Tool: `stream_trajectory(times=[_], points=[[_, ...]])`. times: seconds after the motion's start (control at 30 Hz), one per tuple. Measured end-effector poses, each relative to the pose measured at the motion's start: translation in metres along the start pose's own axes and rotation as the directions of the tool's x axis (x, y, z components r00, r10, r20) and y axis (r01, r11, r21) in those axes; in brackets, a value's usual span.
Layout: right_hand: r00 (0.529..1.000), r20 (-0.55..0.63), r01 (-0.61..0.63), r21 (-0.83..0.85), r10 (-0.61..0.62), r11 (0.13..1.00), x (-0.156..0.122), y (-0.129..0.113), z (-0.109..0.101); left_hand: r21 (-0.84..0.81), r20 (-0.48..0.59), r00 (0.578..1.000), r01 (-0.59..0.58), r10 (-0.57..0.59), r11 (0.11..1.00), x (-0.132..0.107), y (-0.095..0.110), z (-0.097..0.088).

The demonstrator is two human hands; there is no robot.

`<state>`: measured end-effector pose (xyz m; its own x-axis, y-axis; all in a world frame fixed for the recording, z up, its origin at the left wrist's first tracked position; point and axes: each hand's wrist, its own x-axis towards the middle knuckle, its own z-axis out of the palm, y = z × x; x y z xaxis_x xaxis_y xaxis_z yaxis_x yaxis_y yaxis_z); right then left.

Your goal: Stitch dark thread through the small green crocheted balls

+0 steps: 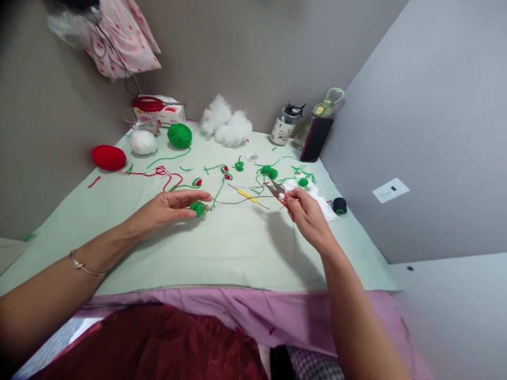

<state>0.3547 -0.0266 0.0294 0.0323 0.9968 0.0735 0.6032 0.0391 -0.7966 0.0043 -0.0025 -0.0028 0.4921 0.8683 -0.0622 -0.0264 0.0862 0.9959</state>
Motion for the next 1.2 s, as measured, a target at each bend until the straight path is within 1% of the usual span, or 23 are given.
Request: stream_trajectory(times=[0.07,0.13,0.17,0.23,0.3,0.37,0.57,0.73,0.83,0.9,1.0,1.07,1.13,1.17,1.2], points=[[0.988,0.155,-0.013,0.149,-0.01,0.989,-0.005,-0.022,0.015,0.032,-0.014,1.0,-0.02,0.02,0.999,0.0,-0.002,0.004],[0.946,0.319,-0.008,0.202,-0.058,0.979,-0.008,-0.038,0.035,0.062,-0.018,0.999,-0.034,0.035,0.998,-0.001,-0.003,0.007],[0.922,0.378,0.008,0.206,-0.087,0.978,-0.009,-0.044,0.046,0.076,-0.017,0.999,-0.041,0.043,0.996,-0.001,-0.003,0.008],[0.893,0.429,0.048,0.205,-0.134,0.978,-0.009,-0.048,0.065,0.099,-0.02,0.998,-0.056,0.058,0.993,-0.002,-0.003,0.009],[0.893,0.424,0.076,0.195,-0.154,0.978,-0.009,-0.048,0.078,0.117,-0.028,0.997,-0.073,0.077,0.99,-0.003,-0.001,0.009],[0.902,0.402,0.089,0.185,-0.158,0.979,-0.008,-0.047,0.083,0.129,-0.03,0.995,-0.087,0.092,0.988,-0.004,0.0,0.008],[0.899,0.403,0.103,0.184,-0.17,0.978,-0.007,-0.048,0.079,0.138,-0.031,0.995,-0.086,0.092,0.987,-0.004,0.001,0.009],[0.902,0.381,0.163,0.139,-0.205,0.977,-0.007,-0.051,0.086,0.131,-0.017,0.997,-0.075,0.078,0.989,-0.004,0.001,0.01],[0.91,0.368,0.157,0.126,-0.193,0.98,-0.009,-0.053,0.089,0.126,0.003,0.998,-0.058,0.058,0.99,-0.004,-0.001,0.01],[0.907,0.381,0.141,0.133,-0.182,0.981,-0.009,-0.053,0.088,0.119,0.02,0.999,-0.036,0.034,0.992,-0.004,-0.001,0.009],[0.888,0.432,0.096,0.158,-0.156,0.983,-0.011,-0.052,0.08,0.105,0.029,1.0,-0.009,0.005,0.994,-0.003,-0.001,0.008],[0.861,0.49,0.073,0.145,-0.136,0.987,-0.012,-0.047,0.071,0.105,0.021,1.0,-0.007,0.005,0.994,-0.003,0.0,0.007],[0.825,0.549,0.113,0.081,-0.139,0.99,-0.012,-0.042,0.061,0.121,0.006,1.0,-0.021,0.02,0.992,-0.003,0.001,0.004],[0.816,0.559,0.162,0.029,-0.15,0.986,-0.01,-0.039,0.057,0.132,0.001,1.0,-0.026,0.027,0.991,-0.002,0.002,0.003],[0.823,0.544,0.219,-0.036,-0.165,0.975,-0.008,-0.036,0.052,0.144,0.003,1.0,-0.029,0.029,0.989,-0.002,0.002,0.001]])
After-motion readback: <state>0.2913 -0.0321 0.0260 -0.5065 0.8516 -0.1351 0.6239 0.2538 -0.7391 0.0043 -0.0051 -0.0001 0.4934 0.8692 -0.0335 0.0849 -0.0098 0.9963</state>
